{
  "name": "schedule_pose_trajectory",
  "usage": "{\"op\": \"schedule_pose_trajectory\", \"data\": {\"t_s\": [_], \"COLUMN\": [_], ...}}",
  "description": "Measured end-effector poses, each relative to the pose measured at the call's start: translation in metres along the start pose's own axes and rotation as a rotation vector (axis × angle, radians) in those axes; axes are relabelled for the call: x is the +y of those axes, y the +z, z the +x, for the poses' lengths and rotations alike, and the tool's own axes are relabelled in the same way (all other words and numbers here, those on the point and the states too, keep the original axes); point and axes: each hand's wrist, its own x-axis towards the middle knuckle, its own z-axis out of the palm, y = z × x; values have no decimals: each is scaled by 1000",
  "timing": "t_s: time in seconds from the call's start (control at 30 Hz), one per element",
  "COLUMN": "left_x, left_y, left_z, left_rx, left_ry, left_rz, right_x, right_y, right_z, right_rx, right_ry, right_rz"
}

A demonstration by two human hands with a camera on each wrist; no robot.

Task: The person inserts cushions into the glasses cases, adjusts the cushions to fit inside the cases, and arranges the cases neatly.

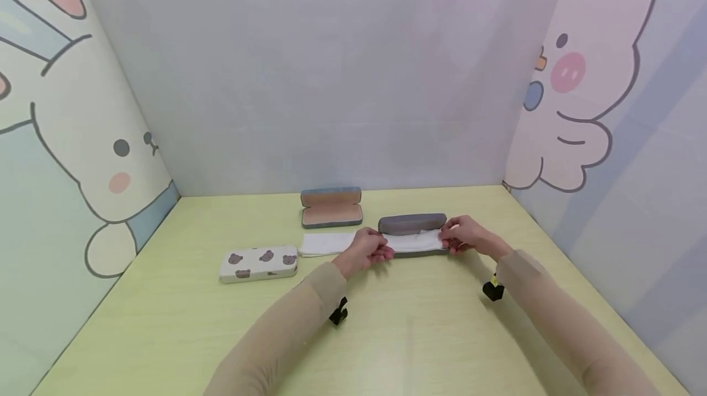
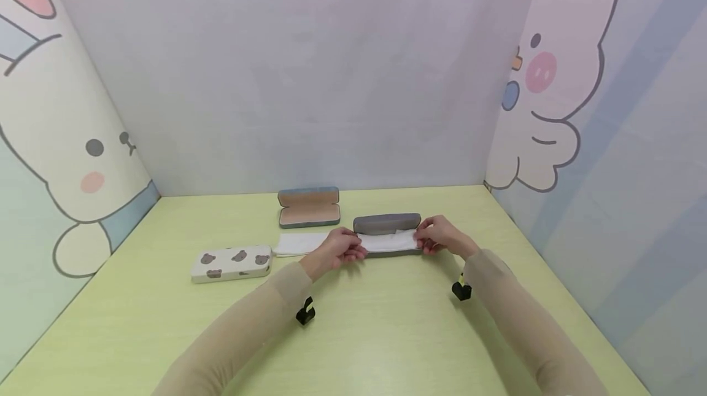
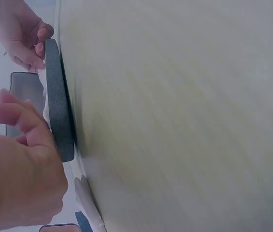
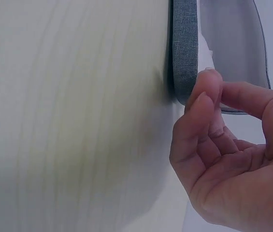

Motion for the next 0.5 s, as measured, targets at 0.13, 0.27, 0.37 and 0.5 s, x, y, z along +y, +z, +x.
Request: {"op": "schedule_pose_trajectory", "data": {"t_s": [0.13, 0.27, 0.37, 0.5], "left_x": [-2, -4, -5, -6], "left_y": [0, 1, 2, 5], "left_z": [-3, -12, -20, -25], "left_rx": [32, 60, 68, 61], "left_ry": [57, 127, 144, 139], "left_rz": [48, 165, 229, 232], "right_x": [0, 5, 10, 18], "right_y": [-5, -6, -5, -3], "right_z": [-8, -17, -21, -23], "right_rx": [45, 68, 63, 66], "right_ry": [-33, -65, -88, -116], "right_rz": [-78, -60, -10, 38]}}
